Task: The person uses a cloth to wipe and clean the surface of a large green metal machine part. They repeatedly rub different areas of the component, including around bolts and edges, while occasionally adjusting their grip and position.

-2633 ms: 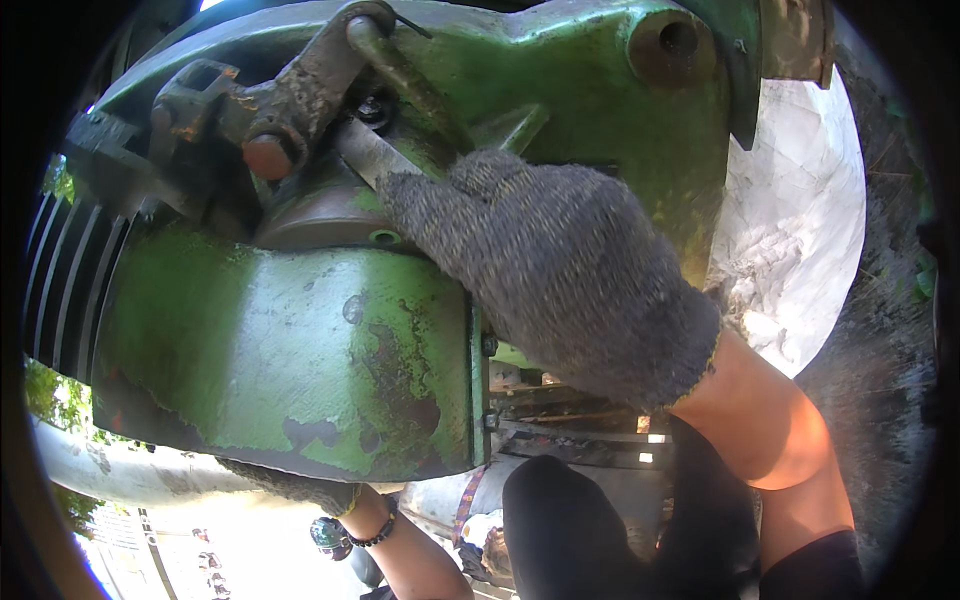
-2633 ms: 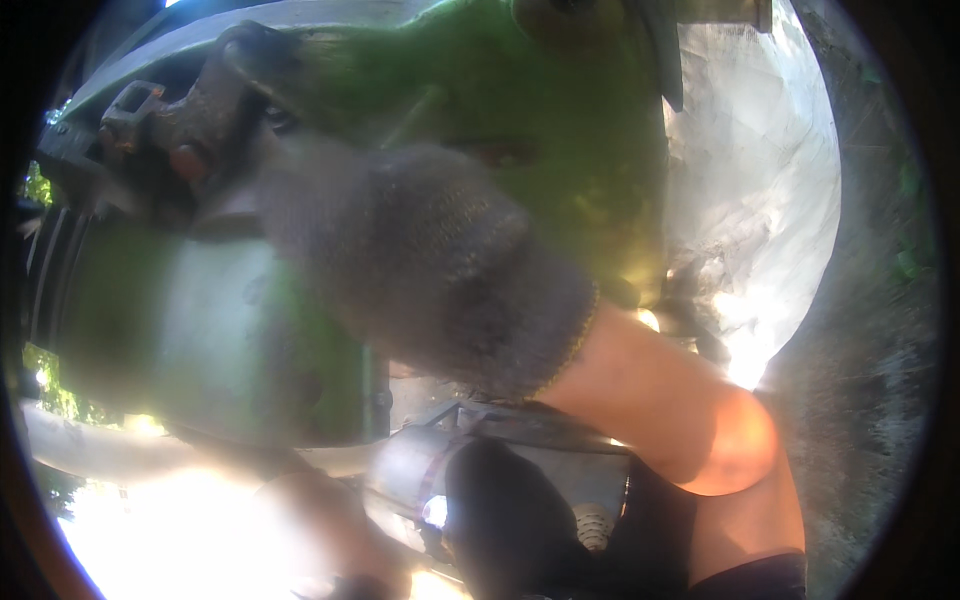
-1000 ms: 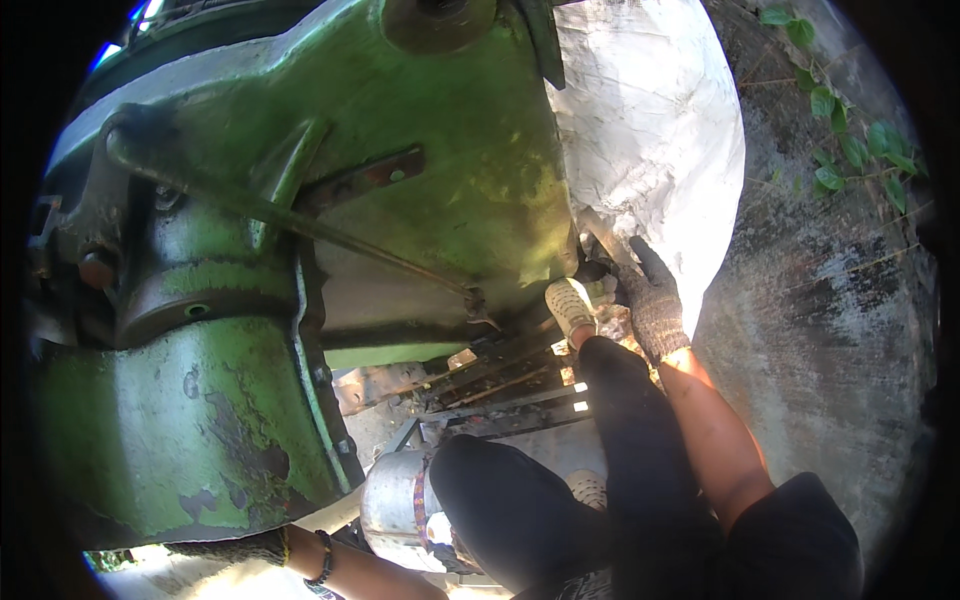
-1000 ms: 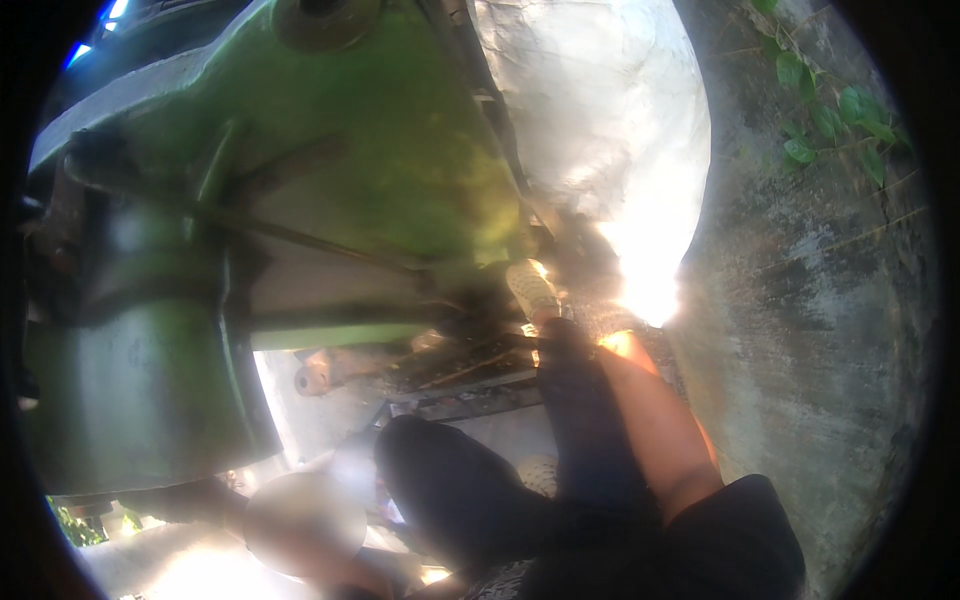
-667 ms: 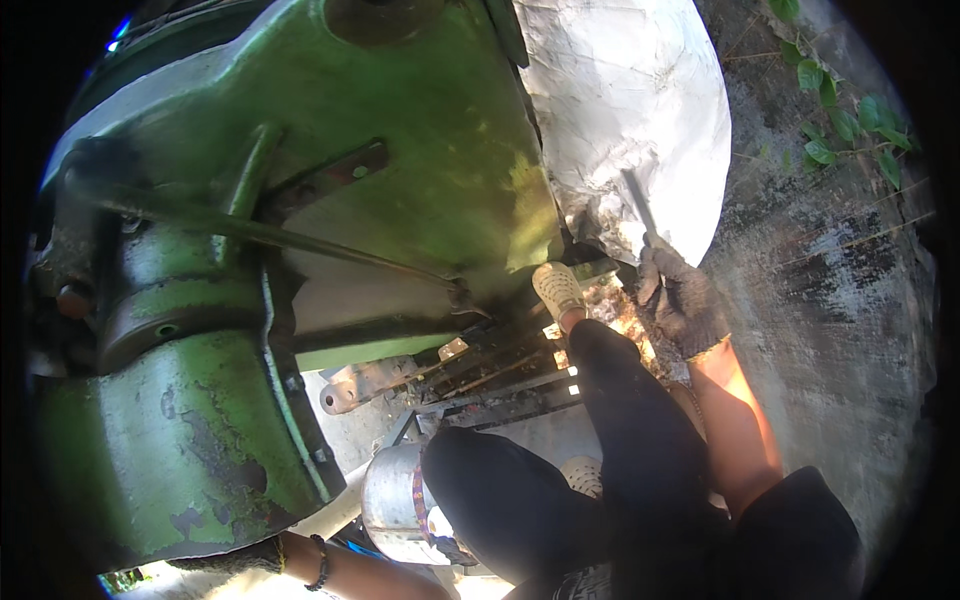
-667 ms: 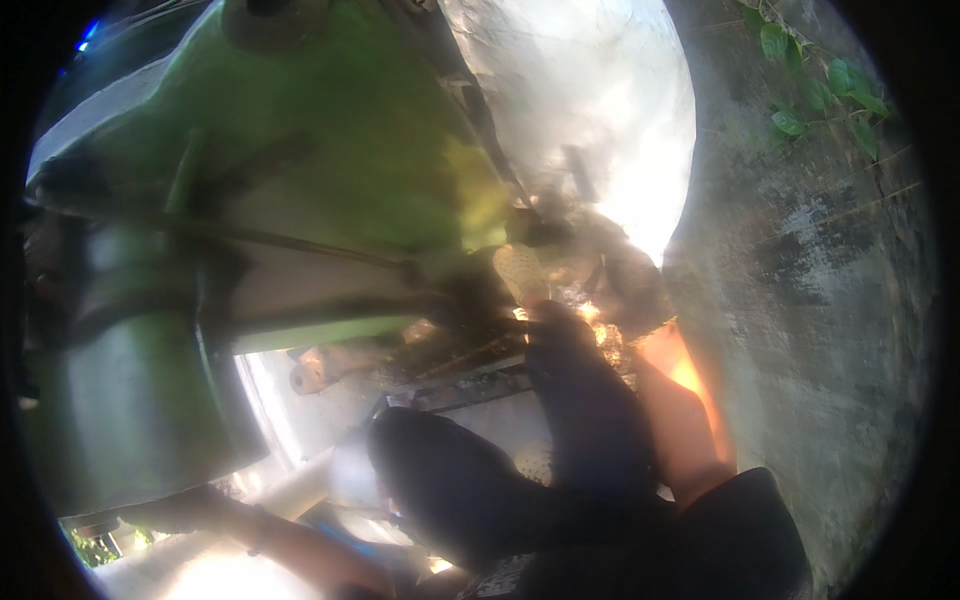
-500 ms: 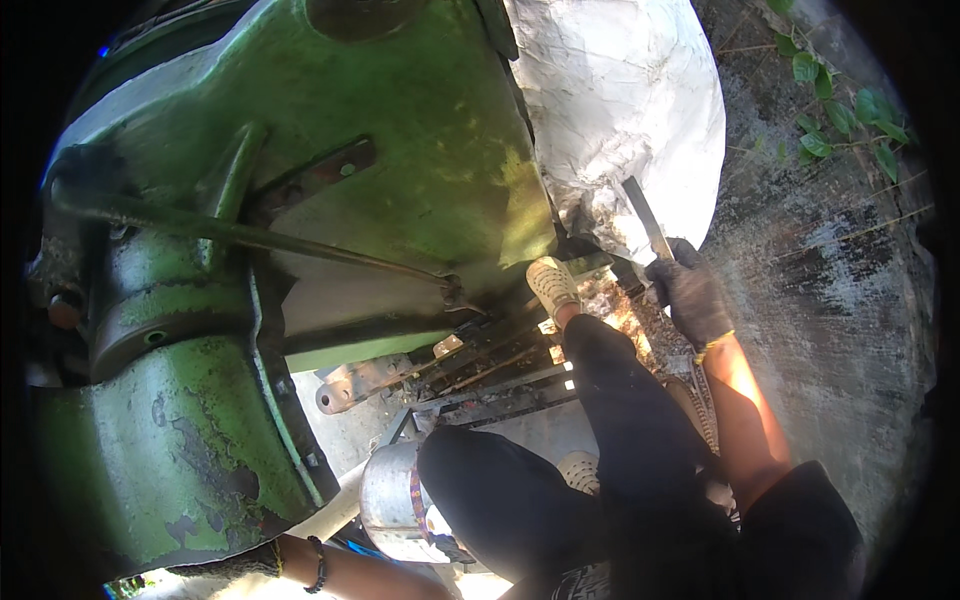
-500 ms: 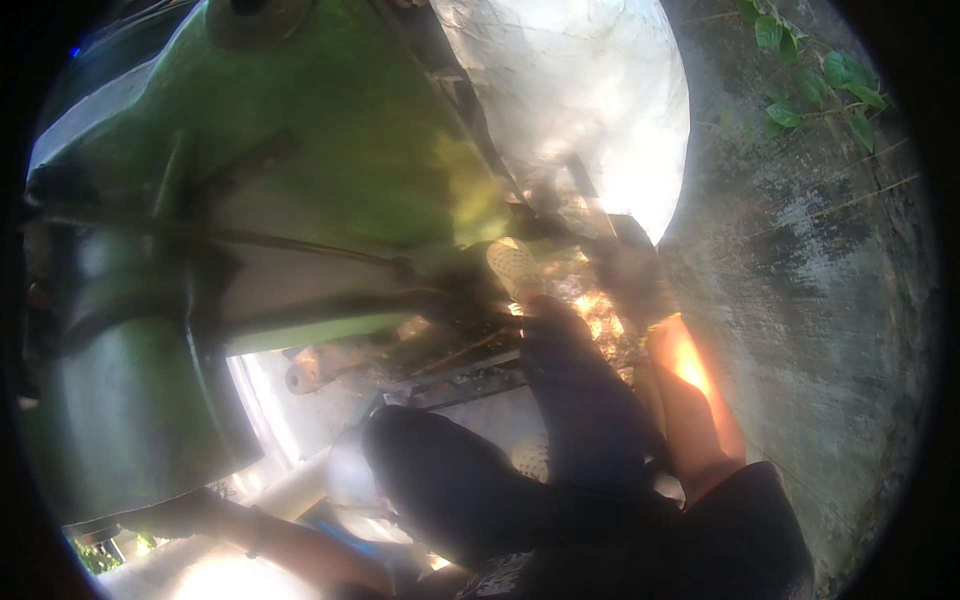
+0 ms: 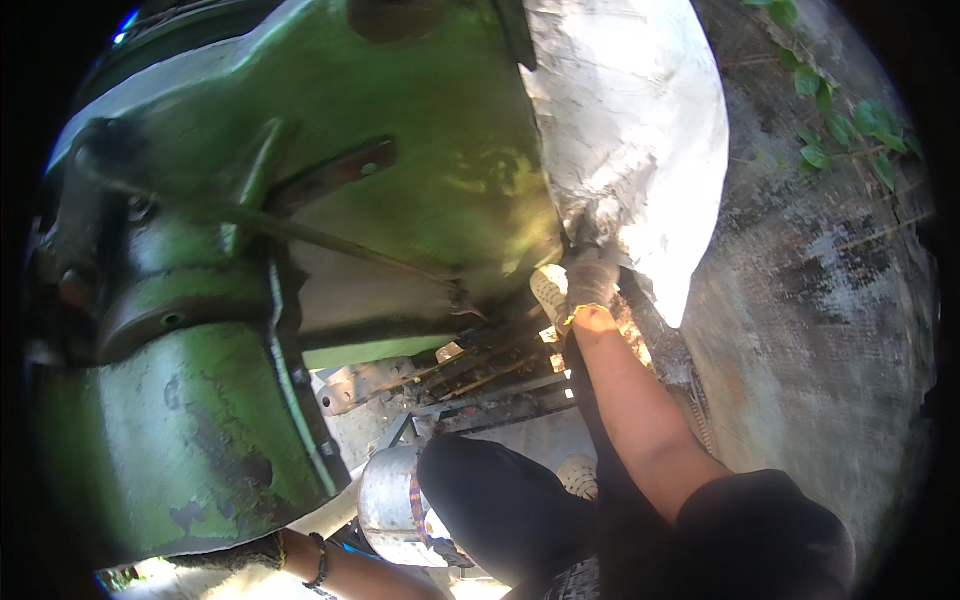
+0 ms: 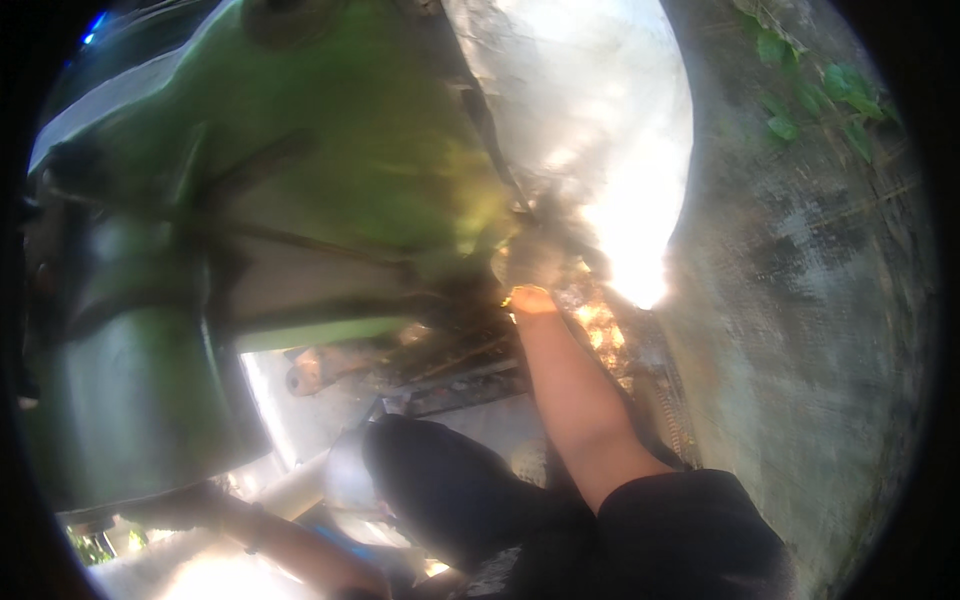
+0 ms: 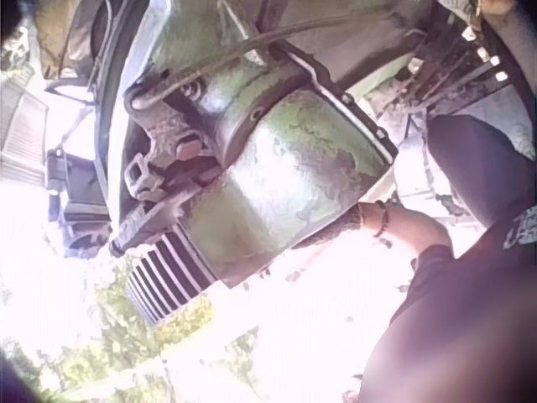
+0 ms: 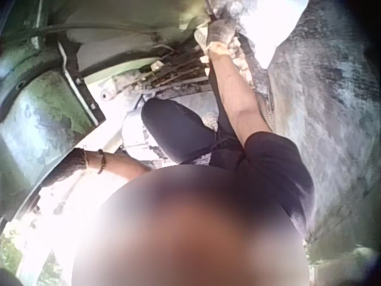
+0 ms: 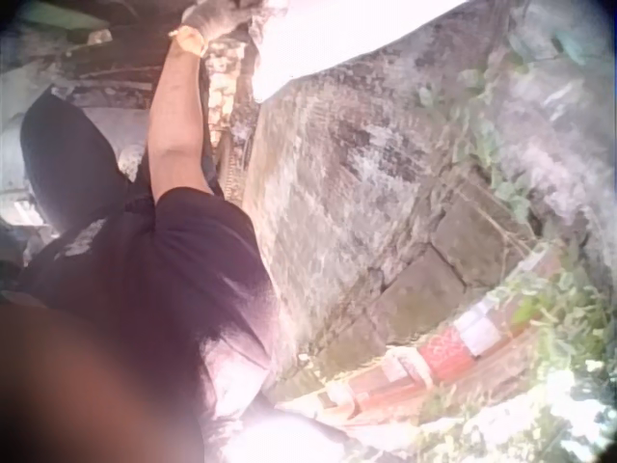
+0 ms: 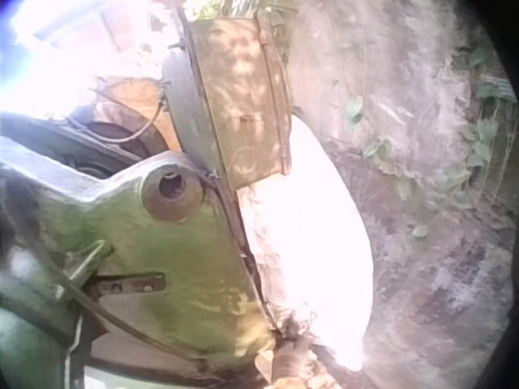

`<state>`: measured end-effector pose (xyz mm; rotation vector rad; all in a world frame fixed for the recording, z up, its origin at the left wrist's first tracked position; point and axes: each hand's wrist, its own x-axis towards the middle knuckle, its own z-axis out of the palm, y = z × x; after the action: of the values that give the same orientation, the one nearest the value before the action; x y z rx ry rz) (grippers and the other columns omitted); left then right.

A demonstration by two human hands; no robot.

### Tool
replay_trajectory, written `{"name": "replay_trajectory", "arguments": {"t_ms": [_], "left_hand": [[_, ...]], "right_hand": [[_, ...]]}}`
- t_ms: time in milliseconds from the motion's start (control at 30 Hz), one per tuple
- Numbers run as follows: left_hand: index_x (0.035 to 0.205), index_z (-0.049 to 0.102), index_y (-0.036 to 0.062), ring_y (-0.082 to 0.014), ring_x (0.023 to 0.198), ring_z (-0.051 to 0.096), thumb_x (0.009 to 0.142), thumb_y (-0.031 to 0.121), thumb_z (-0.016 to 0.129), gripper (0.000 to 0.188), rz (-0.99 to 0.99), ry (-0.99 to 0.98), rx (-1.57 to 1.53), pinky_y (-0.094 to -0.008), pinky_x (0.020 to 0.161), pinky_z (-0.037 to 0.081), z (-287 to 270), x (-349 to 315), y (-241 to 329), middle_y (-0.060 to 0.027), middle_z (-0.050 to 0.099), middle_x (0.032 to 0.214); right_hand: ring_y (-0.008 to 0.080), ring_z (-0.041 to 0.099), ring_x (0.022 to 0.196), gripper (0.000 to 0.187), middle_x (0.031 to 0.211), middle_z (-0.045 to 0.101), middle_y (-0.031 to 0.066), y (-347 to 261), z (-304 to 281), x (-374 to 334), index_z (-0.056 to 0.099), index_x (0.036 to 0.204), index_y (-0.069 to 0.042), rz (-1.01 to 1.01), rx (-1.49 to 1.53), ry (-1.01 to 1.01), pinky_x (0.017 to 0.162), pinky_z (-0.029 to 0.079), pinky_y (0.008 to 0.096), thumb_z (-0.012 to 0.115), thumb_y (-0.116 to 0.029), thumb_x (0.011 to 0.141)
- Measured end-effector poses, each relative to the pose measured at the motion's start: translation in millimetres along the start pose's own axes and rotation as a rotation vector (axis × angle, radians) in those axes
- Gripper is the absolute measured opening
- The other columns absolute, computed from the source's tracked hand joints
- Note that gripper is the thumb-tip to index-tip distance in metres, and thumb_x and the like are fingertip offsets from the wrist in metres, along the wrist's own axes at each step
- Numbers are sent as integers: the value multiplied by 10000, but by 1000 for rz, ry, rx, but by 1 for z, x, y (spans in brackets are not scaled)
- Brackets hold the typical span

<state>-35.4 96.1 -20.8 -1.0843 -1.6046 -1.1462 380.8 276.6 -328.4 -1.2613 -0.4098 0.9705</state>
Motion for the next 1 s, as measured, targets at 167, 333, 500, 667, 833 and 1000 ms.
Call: {"name": "replay_trajectory", "arguments": {"t_ms": [167, 333, 500, 667, 833, 1000], "left_hand": [[1535, 311, -21, -362, 1380, 444, 1005, 453, 531, 745, 110, 24, 272, -493, 1155, 390, -15, -8, -32, -222, 380, 1538], [1542, 307, -46, -403, 1441, 386, 988, 488, 552, 807, 35, -38, 165, -532, 1194, 337, -21, -23, -34, -254, 357, 1573], [1544, 316, -31, -395, 1446, 383, 964, 529, 559, 842, -19, -34, 99, -531, 1195, 331, -22, -30, -44, -240, 366, 1574], [1546, 313, -34, -378, 1455, 375, 994, 508, 523, 803, 17, -45, 182, -512, 1203, 318, -20, -29, -48, -230, 369, 1577], [1543, 313, -38, -389, 1467, 349, 1025, 426, 507, 722, 234, -30, 378, -517, 1205, 296, -10, -32, -29, -233, 365, 1580], [1475, 404, -43, -444, 1380, 438, 964, 270, 603, 632, 10, -70, 361, -547, 1129, 357, -2, -32, -15, -272, 455, 1497]], "right_hand": [[209, 586, 1112, 460, 1256, 606, 124, -20, -9, 5, 465, 1460, -24, -102, -314, -48, 936, 485, 346, 514, -123, 1014], [203, 632, 1070, 510, 1278, 634, 127, -57, -37, -14, 456, 1483, -19, -21, -408, -234, 900, 522, 331, 554, -102, 990], [174, 646, 965, 496, 1225, 662, 123, -101, -77, -80, 503, 1453, -32, -272, -831, -351, 841, 536, 315, 592, -90, 968], [231, 685, 875, 390, 1008, 721, 156, -146, -47, -127, 661, 1237, -45, -301, -730, -556, 795, 548, 364, 727, -153, 868], [330, 708, 820, 381, 896, 721, 183, -207, 3, -136, 695, 1116, -13, -745, -864, -917, 729, 550, 416, 784, -171, 781], [323, 672, 747, 380, 871, 712, 153, -267, 33, -144, 709, 1117, -25, -1029, -964, -1066, 662, 515, 424, 768, -82, 747]]}}
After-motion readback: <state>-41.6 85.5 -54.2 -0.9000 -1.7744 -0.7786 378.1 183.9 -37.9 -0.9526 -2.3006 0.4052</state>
